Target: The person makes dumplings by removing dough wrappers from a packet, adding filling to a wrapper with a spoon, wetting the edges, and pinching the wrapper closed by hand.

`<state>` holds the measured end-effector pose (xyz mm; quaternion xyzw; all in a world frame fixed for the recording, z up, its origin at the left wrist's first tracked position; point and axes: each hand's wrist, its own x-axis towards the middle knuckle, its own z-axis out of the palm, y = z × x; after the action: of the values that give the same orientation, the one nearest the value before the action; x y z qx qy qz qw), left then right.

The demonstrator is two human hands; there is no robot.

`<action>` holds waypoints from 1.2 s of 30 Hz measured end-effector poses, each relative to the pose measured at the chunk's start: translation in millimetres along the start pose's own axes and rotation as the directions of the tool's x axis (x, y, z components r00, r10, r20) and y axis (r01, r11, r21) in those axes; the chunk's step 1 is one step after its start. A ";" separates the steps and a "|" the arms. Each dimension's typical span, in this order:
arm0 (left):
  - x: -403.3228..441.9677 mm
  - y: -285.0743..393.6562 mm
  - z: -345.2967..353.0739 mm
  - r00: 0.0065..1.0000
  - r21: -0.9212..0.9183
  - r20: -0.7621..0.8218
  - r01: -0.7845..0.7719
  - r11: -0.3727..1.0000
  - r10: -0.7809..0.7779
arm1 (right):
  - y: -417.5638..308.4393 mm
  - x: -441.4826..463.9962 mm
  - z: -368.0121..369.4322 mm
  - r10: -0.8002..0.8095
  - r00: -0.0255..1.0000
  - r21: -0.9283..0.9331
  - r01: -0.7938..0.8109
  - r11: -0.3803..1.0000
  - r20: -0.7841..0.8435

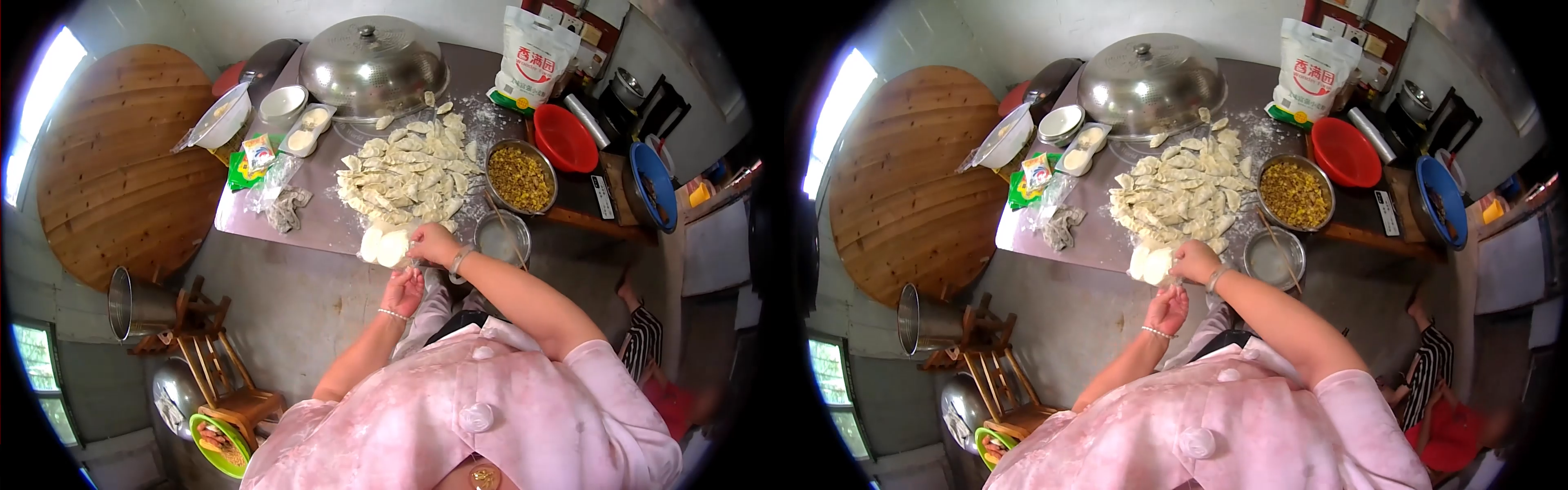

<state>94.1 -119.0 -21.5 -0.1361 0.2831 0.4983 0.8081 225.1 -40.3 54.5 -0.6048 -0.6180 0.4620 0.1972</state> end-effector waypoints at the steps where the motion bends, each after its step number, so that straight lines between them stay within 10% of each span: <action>1: 0.4 -3.7 2.5 1.000 -0.002 0.004 0.000 1.000 0.000 | 1.2 1.9 1.9 -0.043 0.999 -0.033 0.043 0.999 -0.016; 12: -8.2 2.8 56.2 0.964 0.479 0.111 0.162 0.863 -0.243 | -21.8 10.5 -15.3 -0.384 0.908 -0.181 0.355 0.917 -0.166; 16: -5.1 47.0 58.8 0.998 0.988 0.068 -0.069 0.139 0.013 | -20.5 8.6 -23.8 -0.463 0.863 -0.212 0.423 0.881 -0.202; 19: 0.7 70.8 82.8 0.698 0.871 0.490 -0.406 -0.275 0.522 | -18.0 3.9 -23.9 -0.511 0.835 -0.209 0.473 0.856 -0.203; 20: 5.1 74.8 93.3 0.536 0.764 0.637 -0.531 -0.366 0.553 | -17.8 2.8 -22.6 -0.514 0.836 -0.188 0.483 0.855 -0.193; 23: 24.9 80.3 112.1 0.450 0.596 0.802 -0.553 -0.582 0.393 | -23.0 1.1 -22.3 -0.539 0.826 -0.157 0.518 0.841 -0.163; 26: 44.0 85.3 107.3 0.647 0.690 0.710 -0.560 -0.460 0.277 | -18.5 1.8 -20.1 -0.560 0.816 -0.168 0.537 0.827 -0.146; 36: 70.3 112.9 57.3 0.745 0.890 0.131 -0.380 0.254 0.654 | -3.8 -0.3 -16.9 -0.561 0.816 -0.122 0.548 0.828 -0.142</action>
<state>37.0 13.6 -10.2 0.3355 0.6298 0.4931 0.4976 236.6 -34.4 66.0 -0.4431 -0.7650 0.3068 0.3527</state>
